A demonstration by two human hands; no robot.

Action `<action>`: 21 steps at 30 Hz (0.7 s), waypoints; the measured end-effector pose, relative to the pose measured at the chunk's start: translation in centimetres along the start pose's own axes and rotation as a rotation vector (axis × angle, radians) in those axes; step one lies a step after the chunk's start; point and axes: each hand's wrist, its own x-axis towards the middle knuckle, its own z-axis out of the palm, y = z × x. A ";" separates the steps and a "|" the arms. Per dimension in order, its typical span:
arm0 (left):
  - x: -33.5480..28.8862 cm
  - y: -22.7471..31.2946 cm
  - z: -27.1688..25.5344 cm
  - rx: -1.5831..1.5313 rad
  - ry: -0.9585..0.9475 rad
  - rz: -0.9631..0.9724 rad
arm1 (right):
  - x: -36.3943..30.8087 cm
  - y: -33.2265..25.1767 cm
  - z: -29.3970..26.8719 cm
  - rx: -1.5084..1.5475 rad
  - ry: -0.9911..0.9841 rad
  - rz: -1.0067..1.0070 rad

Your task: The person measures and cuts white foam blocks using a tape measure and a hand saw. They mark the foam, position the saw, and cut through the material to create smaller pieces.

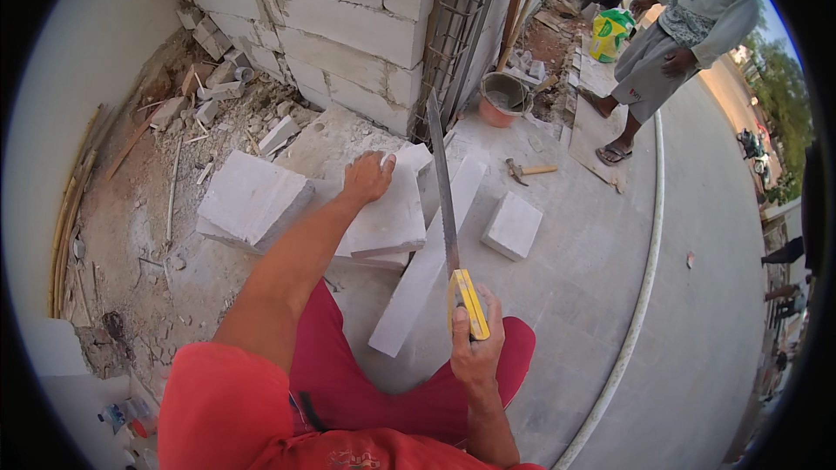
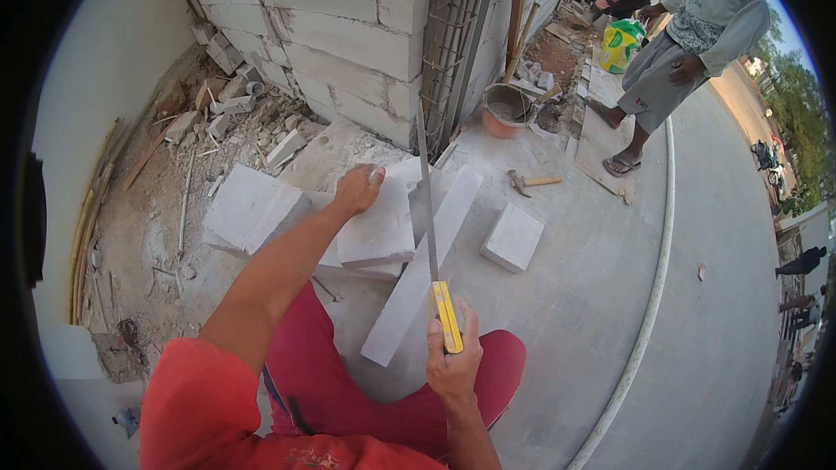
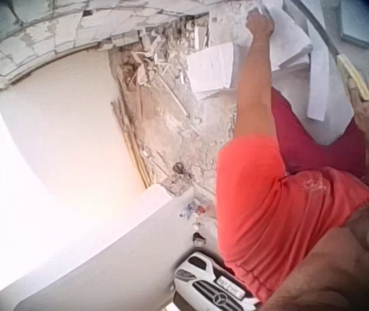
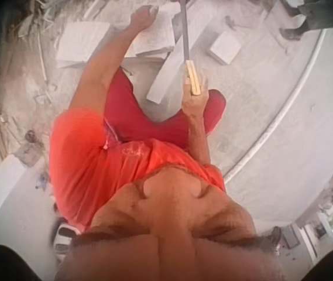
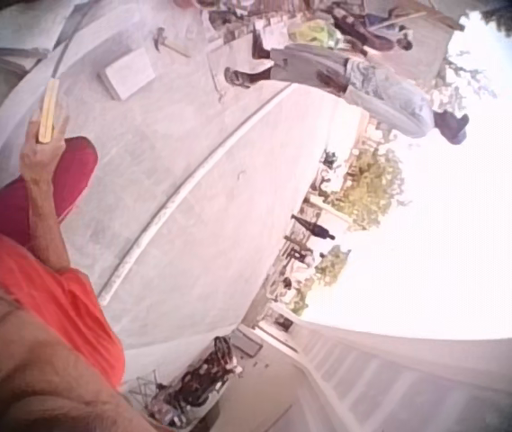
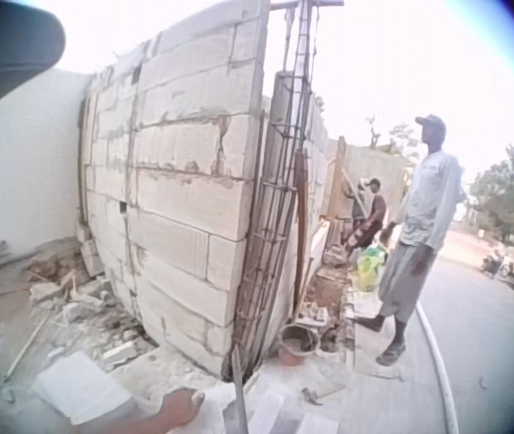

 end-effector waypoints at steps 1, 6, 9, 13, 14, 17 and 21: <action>-0.4 1.3 1.3 0.080 -0.025 0.002 | -0.4 0.8 0.1 -0.030 -0.016 -0.015; -2.5 4.8 0.5 0.232 -0.118 -0.049 | -0.8 1.2 -0.9 -0.128 -0.154 0.093; -2.4 4.5 0.1 0.226 -0.092 -0.071 | -1.0 2.0 -1.4 -0.139 -0.215 0.108; -2.3 4.9 -0.1 0.233 -0.118 -0.128 | -1.0 1.9 -1.9 -0.144 -0.242 0.107; -2.1 4.8 0.0 0.225 -0.104 -0.134 | -0.7 1.6 -1.8 -0.136 -0.246 0.111; -1.9 4.7 0.1 0.214 -0.086 -0.140 | -1.2 1.7 -1.9 -0.140 -0.237 0.070; -1.5 4.9 0.0 0.236 -0.109 -0.138 | -2.0 1.5 -1.2 -0.169 -0.262 0.144</action>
